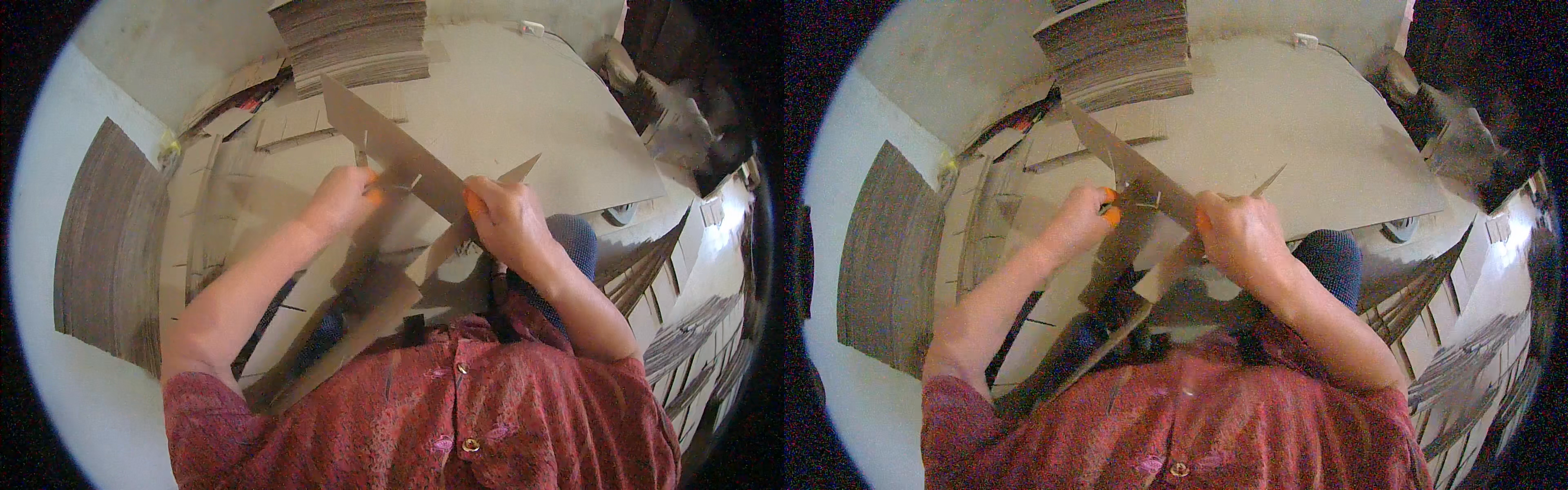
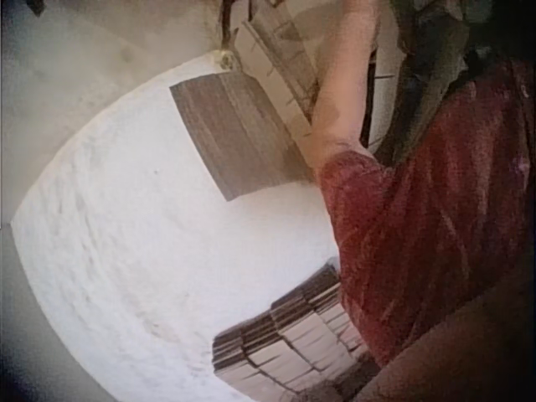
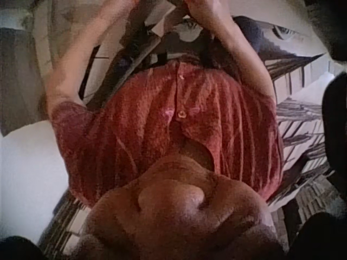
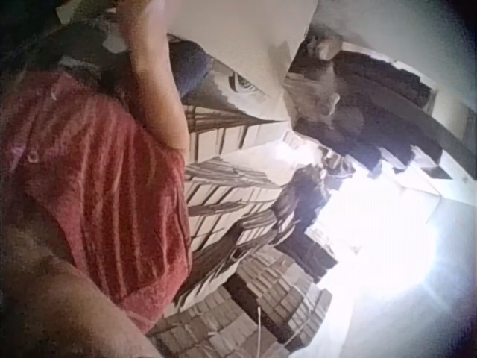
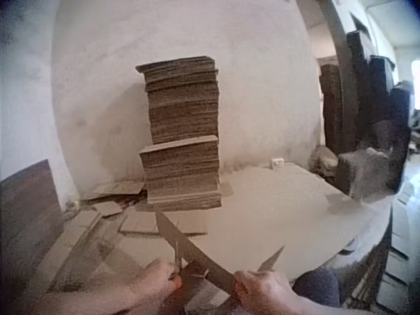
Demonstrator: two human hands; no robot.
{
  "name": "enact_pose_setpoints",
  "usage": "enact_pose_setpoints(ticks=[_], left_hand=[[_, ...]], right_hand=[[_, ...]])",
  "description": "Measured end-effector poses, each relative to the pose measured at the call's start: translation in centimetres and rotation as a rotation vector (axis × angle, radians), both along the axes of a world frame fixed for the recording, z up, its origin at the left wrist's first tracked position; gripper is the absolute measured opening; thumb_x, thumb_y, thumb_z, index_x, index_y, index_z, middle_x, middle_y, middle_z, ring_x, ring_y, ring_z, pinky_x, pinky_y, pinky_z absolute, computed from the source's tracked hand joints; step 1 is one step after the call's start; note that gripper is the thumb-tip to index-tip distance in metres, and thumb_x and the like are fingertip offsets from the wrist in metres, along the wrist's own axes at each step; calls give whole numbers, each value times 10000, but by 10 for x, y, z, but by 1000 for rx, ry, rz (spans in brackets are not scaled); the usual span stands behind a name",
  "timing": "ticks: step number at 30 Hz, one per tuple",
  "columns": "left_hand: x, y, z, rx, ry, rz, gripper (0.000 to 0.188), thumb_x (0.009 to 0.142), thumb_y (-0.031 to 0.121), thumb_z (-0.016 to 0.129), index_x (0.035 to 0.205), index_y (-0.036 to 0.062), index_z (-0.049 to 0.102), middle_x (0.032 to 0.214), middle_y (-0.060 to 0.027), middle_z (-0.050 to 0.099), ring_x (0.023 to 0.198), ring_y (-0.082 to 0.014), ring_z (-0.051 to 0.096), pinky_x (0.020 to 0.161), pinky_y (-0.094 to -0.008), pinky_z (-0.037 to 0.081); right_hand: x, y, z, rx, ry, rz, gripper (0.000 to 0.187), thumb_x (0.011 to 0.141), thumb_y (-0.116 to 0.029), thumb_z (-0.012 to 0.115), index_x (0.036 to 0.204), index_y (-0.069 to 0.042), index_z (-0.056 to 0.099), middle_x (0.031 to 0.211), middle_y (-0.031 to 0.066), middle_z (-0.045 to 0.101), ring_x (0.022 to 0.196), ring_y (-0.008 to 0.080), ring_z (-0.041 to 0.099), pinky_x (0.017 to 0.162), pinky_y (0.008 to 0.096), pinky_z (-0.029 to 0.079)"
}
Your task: The person sits on the floor and repeatedly folds flat cardboard sheets along pre-scored lines to form multi-compartment dividers. The person picks up each sheet, folds the internal partitions, and places the finished divider onto a growing stack to the right.
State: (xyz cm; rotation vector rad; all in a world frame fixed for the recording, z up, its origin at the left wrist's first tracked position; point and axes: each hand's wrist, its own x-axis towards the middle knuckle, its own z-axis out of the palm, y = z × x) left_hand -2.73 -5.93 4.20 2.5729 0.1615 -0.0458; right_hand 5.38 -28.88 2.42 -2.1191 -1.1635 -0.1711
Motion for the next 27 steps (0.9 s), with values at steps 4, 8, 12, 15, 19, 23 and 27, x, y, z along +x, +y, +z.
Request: enact_pose_setpoints(ticks=[4, 8, 12, 15, 19, 23, 27], left_hand=[[-5, -7, -22, 195, -160, -58, 144, 761, 98, 591, 765, -44, 569, 614, -164, 532, 572, -159, 497, 529, -350, 403], [-11, -13, -18, 411, -245, -22, 141, 773, 113, 598, 808, -24, 600, 626, -168, 545, 590, -147, 517, 550, -349, 426], [-11, -6, -14, -37, -27, -66, 173, 817, 167, 591, 870, 7, 630, 675, -150, 587, 606, -176, 541, 569, -351, 444], [-12, -1, -26, -354, -78, -64, 230, 844, 222, 565, 871, 6, 638, 670, -157, 598, 610, -249, 565, 591, -363, 442], [-28, 61, -42, 7, -364, 56, 384, 832, 339, 601, 1012, -1, 598, 863, -156, 618, 802, -286, 580, 701, -378, 455], [-63, 178, -59, 482, -181, 521, 549, 783, 413, 638, 1140, 16, 514, 1110, -208, 541, 1044, -329, 512, 880, -403, 420], [-119, 257, -57, 948, -111, 966, 582, 787, 356, 644, 1205, 2, 450, 1212, -192, 489, 1152, -305, 448, 946, -405, 368]], right_hand=[[-2, 2, 5, -17, -23, 14, 89, 800, -77, 531, 858, -20, 566, 669, 211, 566, 634, 398, 563, 548, 423, 447], [-9, 4, 13, -30, 9, 8, 81, 795, -74, 525, 839, -21, 566, 653, 209, 558, 627, 397, 560, 548, 419, 446], [-4, 12, -2, -125, 12, 5, 87, 799, -88, 524, 821, -20, 573, 667, 213, 562, 640, 405, 559, 553, 427, 445], [-2, 17, -9, -250, 6, -12, 99, 802, -99, 523, 811, -16, 577, 689, 224, 564, 669, 415, 557, 566, 440, 441], [9, 16, 1, -122, 54, 23, 99, 809, -106, 521, 784, -21, 564, 685, 233, 569, 660, 418, 556, 566, 462, 445], [15, 24, -12, -308, 19, -59, 121, 825, -104, 514, 786, 2, 558, 711, 247, 558, 689, 436, 536, 584, 445, 429], [15, 30, -15, -302, 114, -28, 235, 829, -75, 505, 1061, -49, 534, 707, 256, 560, 705, 440, 544, 611, 466, 428]])
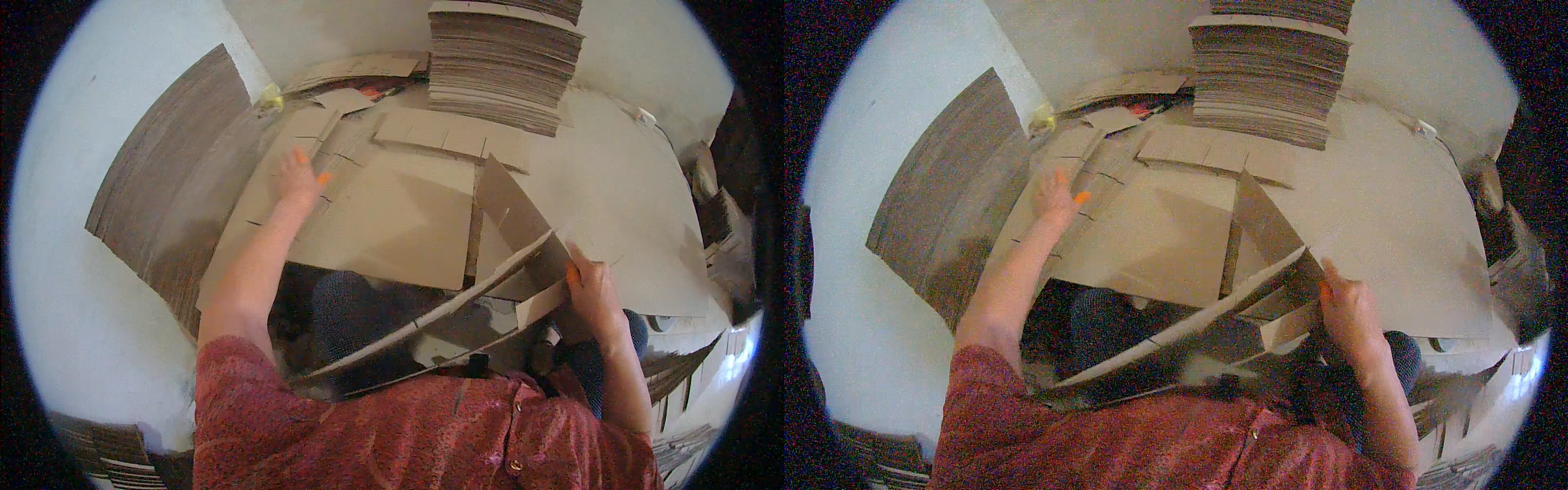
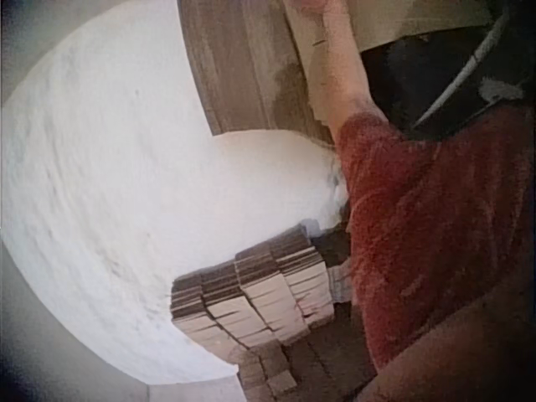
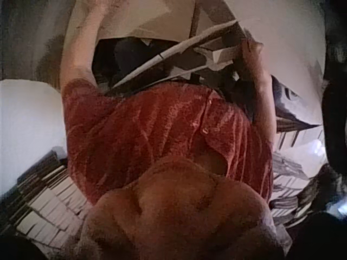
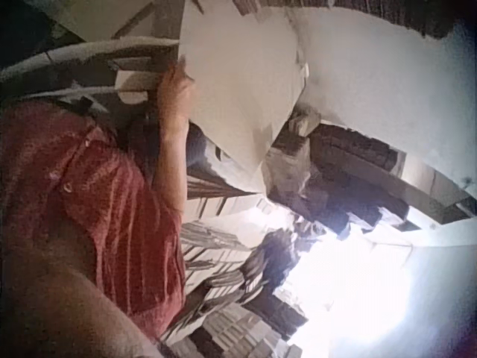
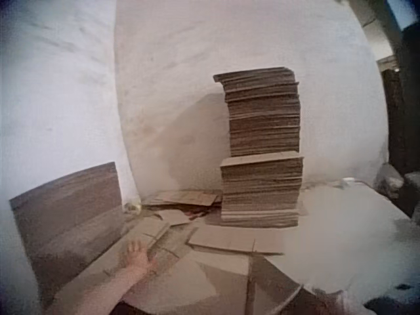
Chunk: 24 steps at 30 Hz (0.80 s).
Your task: The person sits on the floor and repeatedly folds flat cardboard sheets along pre-scored lines to form multi-compartment dividers. The person picks up each sheet, folds the internal partitions, and places the finished divider onto a growing stack to the right.
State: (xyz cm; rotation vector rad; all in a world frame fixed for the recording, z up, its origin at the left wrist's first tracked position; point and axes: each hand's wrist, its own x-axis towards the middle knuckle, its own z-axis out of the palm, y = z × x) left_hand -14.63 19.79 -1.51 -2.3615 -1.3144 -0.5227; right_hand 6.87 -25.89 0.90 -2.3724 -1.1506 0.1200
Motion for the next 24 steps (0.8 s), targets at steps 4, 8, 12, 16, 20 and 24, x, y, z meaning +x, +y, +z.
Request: enact_pose_setpoints(ticks=[4, 8, 12, 16, 20, 24], left_hand=[[-27, 38, 10, -272, 110, 157, 487, 798, 364, 624, 1103, -3, 524, 1142, -180, 546, 1091, -317, 504, 885, -407, 418], [-34, 31, 11, -259, 254, 93, 409, 812, 376, 596, 997, 12, 581, 1047, -170, 599, 952, -316, 581, 764, -411, 477], [-46, -1, 22, -302, 364, 7, 343, 845, 322, 549, 979, 9, 585, 1006, -175, 609, 886, -298, 604, 700, -422, 484], [-38, -20, 31, -275, 222, -13, 305, 866, 299, 512, 975, 25, 587, 958, -158, 618, 881, -300, 598, 707, -420, 473], [-34, 10, 32, -395, 127, -60, 296, 856, 303, 517, 973, 42, 592, 930, -156, 620, 860, -315, 593, 701, -422, 465], [13, -28, 43, -388, 130, -200, 260, 837, 249, 526, 925, 16, 602, 873, -183, 618, 795, -327, 597, 687, -422, 458]], right_hand=[[1, 9, 2, -117, -49, 38, 568, 836, -55, 492, 1353, -137, 270, 737, 268, 576, 742, 454, 547, 663, 490, 431], [3, 13, 4, -219, -63, 76, 661, 839, -49, 485, 1404, -156, 159, 791, 283, 585, 780, 462, 546, 711, 510, 427], [1, 20, 12, -213, -36, 99, 633, 833, -39, 481, 1392, -141, 203, 778, 291, 579, 766, 464, 550, 698, 507, 435], [12, 16, -5, -133, -80, 131, 599, 814, -28, 489, 1365, -132, 280, 765, 273, 579, 752, 445, 564, 668, 495, 447], [6, 2, -6, -9, -107, 177, 552, 792, -15, 498, 1320, -114, 374, 767, 251, 584, 732, 413, 577, 650, 474, 454], [4, -15, -10, 39, -172, 216, 565, 757, -9, 498, 1305, -85, 377, 771, 193, 616, 645, 360, 615, 557, 449, 495]])
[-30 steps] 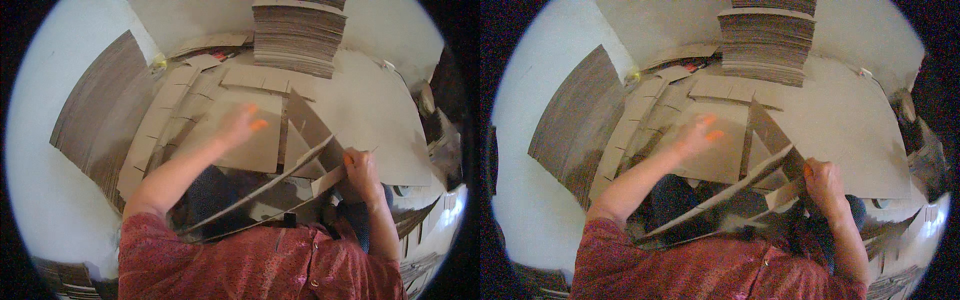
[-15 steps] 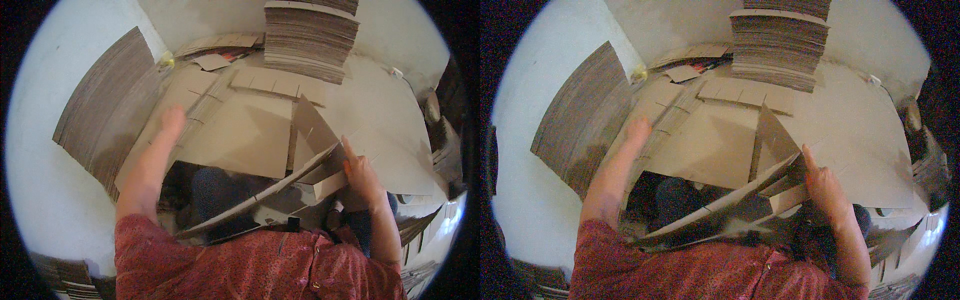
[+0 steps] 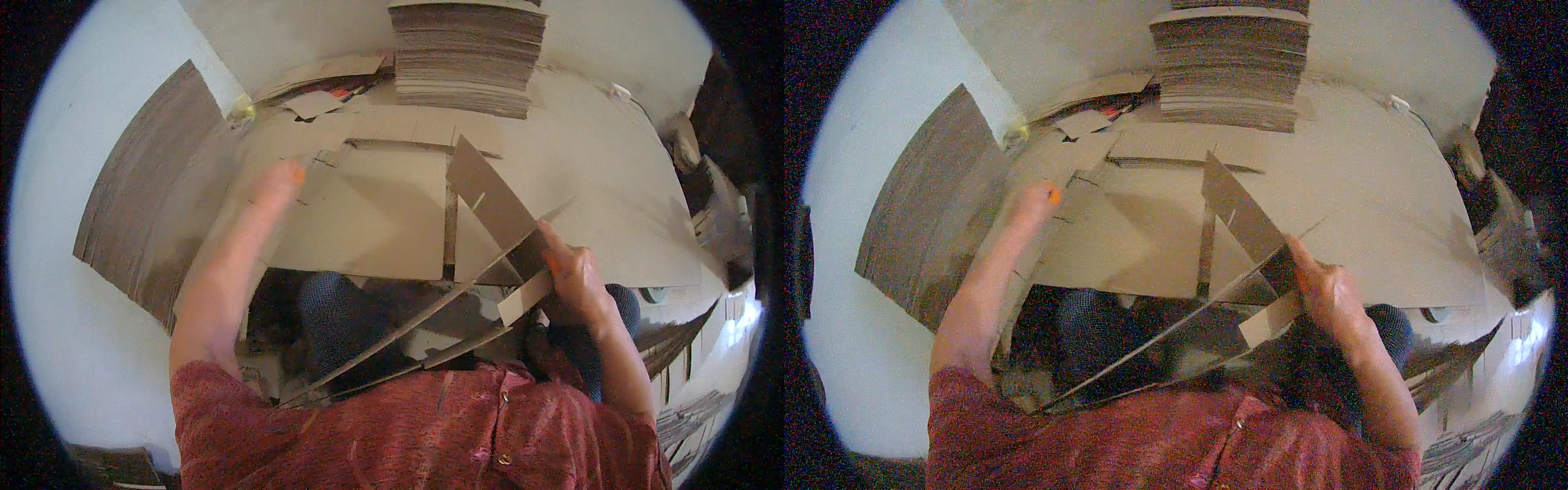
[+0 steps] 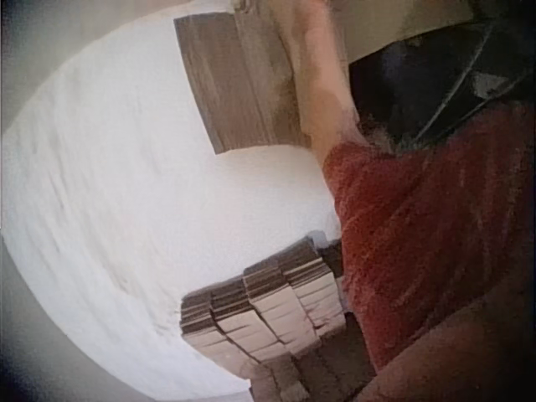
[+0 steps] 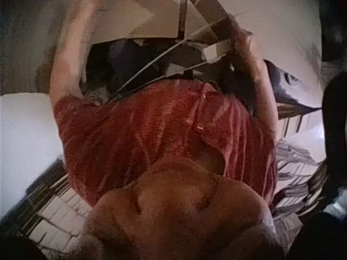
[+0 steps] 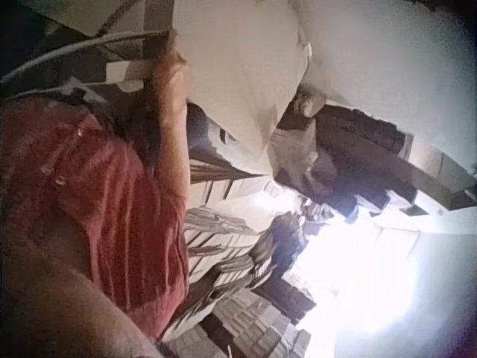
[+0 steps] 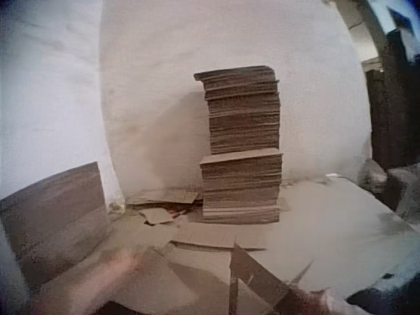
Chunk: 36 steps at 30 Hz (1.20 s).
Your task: The person sits on the floor and repeatedly folds flat cardboard sheets along pre-scored lines to form multi-compartment dividers. The person picks up each sheet, folds the internal partitions, and places the finished divider onto a growing stack to the right.
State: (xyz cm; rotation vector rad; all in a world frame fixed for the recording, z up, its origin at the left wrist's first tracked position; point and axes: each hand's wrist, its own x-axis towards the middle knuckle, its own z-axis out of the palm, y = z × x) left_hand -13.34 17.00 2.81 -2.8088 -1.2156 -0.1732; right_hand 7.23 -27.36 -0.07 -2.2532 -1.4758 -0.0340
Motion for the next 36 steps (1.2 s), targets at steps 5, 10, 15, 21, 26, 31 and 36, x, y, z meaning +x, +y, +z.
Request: enact_pose_setpoints(ticks=[5, 10, 15, 21, 26, 31, 36], left_hand=[[55, -73, -14, -240, -109, -343, 214, 790, 187, 560, 874, -1, 616, 766, -187, 615, 673, -298, 589, 613, -398, 456], [87, -145, -18, -681, -211, -544, 218, 786, 177, 606, 866, -25, 621, 650, -86, 572, 575, -150, 511, 530, -316, 418], [99, -166, -32, -708, -272, -566, 180, 813, 151, 610, 853, -23, 627, 630, -13, 539, 587, -85, 443, 520, -270, 382], [107, -163, -36, -895, -384, -591, 146, 818, 139, 585, 838, 1, 626, 669, -8, 556, 606, -71, 459, 526, -276, 407], [115, -164, -26, -1000, -294, -496, 205, 834, 176, 613, 943, 4, 634, 793, 4, 609, 724, -64, 508, 655, -244, 430], [136, -172, -8, -1036, -309, -488, 254, 849, 218, 606, 1007, 20, 624, 862, -4, 632, 767, -74, 550, 689, -253, 452], [177, -150, -13, -988, -403, -558, 352, 831, 316, 618, 1024, 21, 630, 751, -10, 626, 626, -113, 530, 589, -278, 457]], right_hand=[[-5, -8, 8, 254, -77, 132, 613, 711, 9, 537, 1300, -87, 397, 796, 173, 625, 601, 341, 610, 541, 424, 492], [-4, -7, 16, 209, -78, 68, 585, 726, 9, 518, 1293, -76, 402, 786, 179, 615, 629, 353, 607, 546, 430, 487], [3, -10, 10, 144, -14, 83, 555, 742, 0, 498, 1286, -63, 403, 759, 190, 610, 626, 377, 599, 568, 440, 485], [10, -10, 15, 156, 64, 12, 488, 764, -3, 476, 1250, -43, 447, 772, 208, 614, 639, 383, 599, 586, 445, 484], [16, -14, 19, 153, 97, 23, 449, 803, -21, 454, 1248, -78, 460, 760, 221, 610, 651, 385, 601, 587, 450, 486], [39, -15, 5, -70, 61, -45, 447, 826, -60, 438, 1269, -122, 446, 732, 241, 598, 636, 387, 604, 569, 462, 493], [91, -16, 17, -83, 35, -246, 438, 838, -84, 436, 1270, -152, 446, 724, 243, 598, 650, 387, 610, 581, 467, 498]])
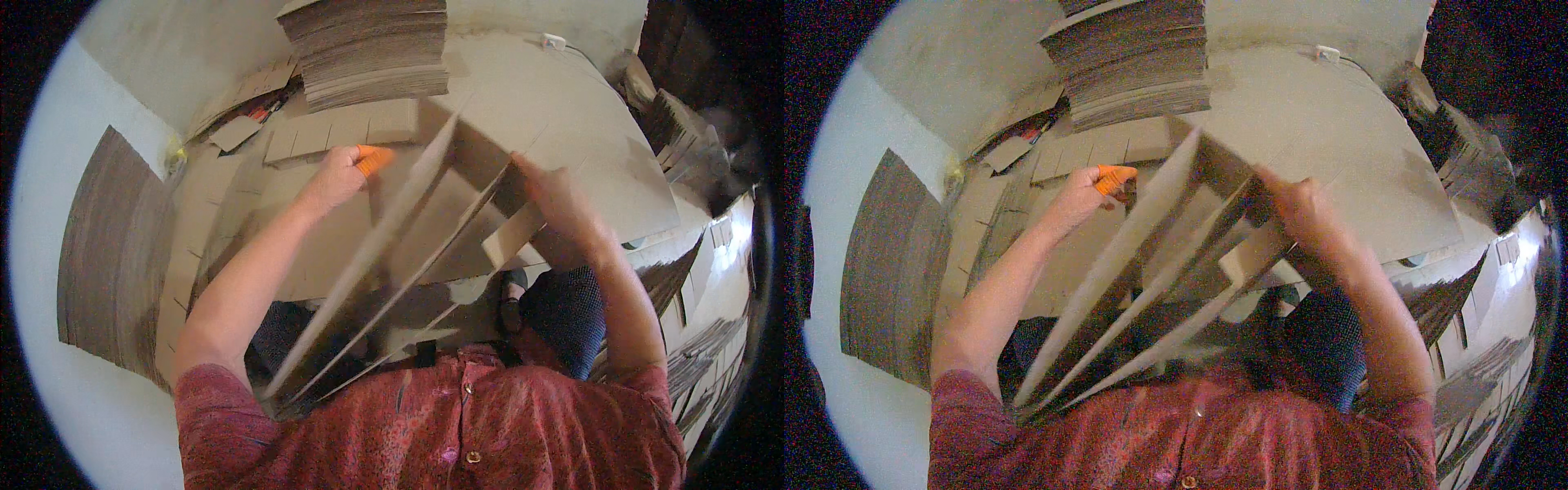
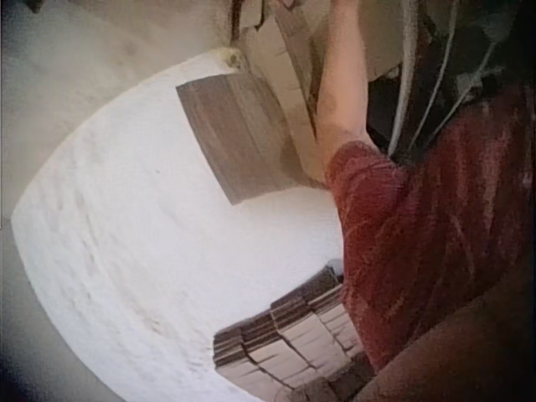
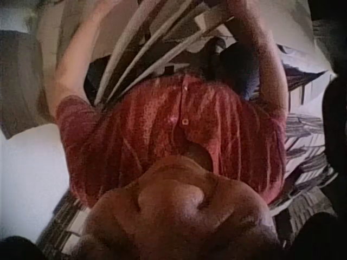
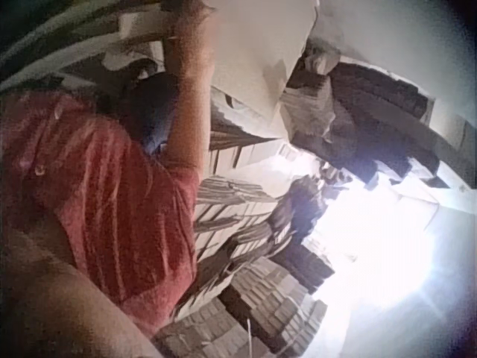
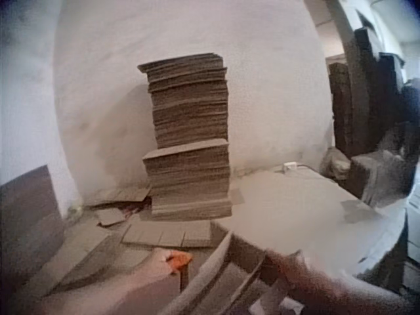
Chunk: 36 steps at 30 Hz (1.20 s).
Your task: The person sits on the floor and repeatedly folds flat cardboard sheets along pre-scored lines to form multi-compartment dividers. The person picks up each sheet, folds the internal partitions, and places the finished divider onto a growing stack to the right.
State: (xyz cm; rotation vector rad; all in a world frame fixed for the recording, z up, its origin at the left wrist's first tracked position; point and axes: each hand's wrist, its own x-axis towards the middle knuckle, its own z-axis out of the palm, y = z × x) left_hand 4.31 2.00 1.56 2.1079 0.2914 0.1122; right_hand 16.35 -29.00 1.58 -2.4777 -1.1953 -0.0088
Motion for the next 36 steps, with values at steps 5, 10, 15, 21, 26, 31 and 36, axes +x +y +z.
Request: enact_pose_setpoints(ticks=[5, 10, 15, 21, 26, 31, 36], left_hand=[[48, 56, -76, 747, -29, 81, 577, 781, 345, 646, 1242, 53, 457, 1231, -139, 486, 1093, -308, 476, 890, -391, 425], [92, 39, -97, 1135, 154, 146, 707, 794, 318, 624, 1358, 85, 268, 1436, -107, 227, 1280, -329, 269, 953, -422, 385], [113, 48, -90, 900, 320, 119, 489, 820, 261, 590, 1237, 46, 451, 1137, -145, 548, 1079, -290, 508, 924, -388, 402], [85, 80, -90, 499, 50, 68, 306, 841, 235, 573, 1075, 42, 616, 812, -102, 647, 737, -219, 562, 674, -347, 423], [65, 80, -53, 223, 21, 144, 285, 837, 190, 588, 1096, 80, 627, 883, -32, 658, 711, -111, 522, 621, -269, 408], [45, 13, -18, 288, -405, 199, 268, 839, 78, 562, 1096, 111, 631, 975, -66, 653, 847, -159, 587, 732, -245, 454], [-7, -125, 23, 501, -672, -400, 340, 803, 22, 567, 1143, 36, 579, 1143, -151, 579, 1073, -245, 552, 905, -307, 432]], right_hand=[[72, -11, -27, -98, -138, -145, 422, 841, -77, 440, 1256, -151, 461, 757, 237, 605, 704, 384, 615, 608, 471, 493], [107, -18, -22, -100, -173, -172, 392, 870, -96, 408, 1253, -157, 462, 827, 216, 618, 758, 379, 618, 632, 470, 495], [134, -24, -17, -142, -107, -296, 385, 885, -134, 418, 1268, -163, 446, 893, 207, 622, 819, 370, 615, 674, 473, 494], [116, -35, -21, 7, -618, -337, 423, 871, -244, 516, 1269, -122, 440, 947, 206, 614, 863, 363, 607, 717, 425, 501], [46, -22, 4, 553, -224, -207, 393, 827, -209, 618, 1164, -24, 537, 985, 187, 622, 885, 289, 617, 764, 341, 489], [-9, -20, 10, 860, 656, -154, 478, 847, -298, 613, 1169, 44, 522, 985, 128, 631, 855, 177, 601, 725, 292, 489], [-43, -22, 20, 1264, 1446, -48, 359, 876, -244, 554, 1075, 54, 546, 1034, 123, 604, 860, 201, 603, 730, 320, 501]])
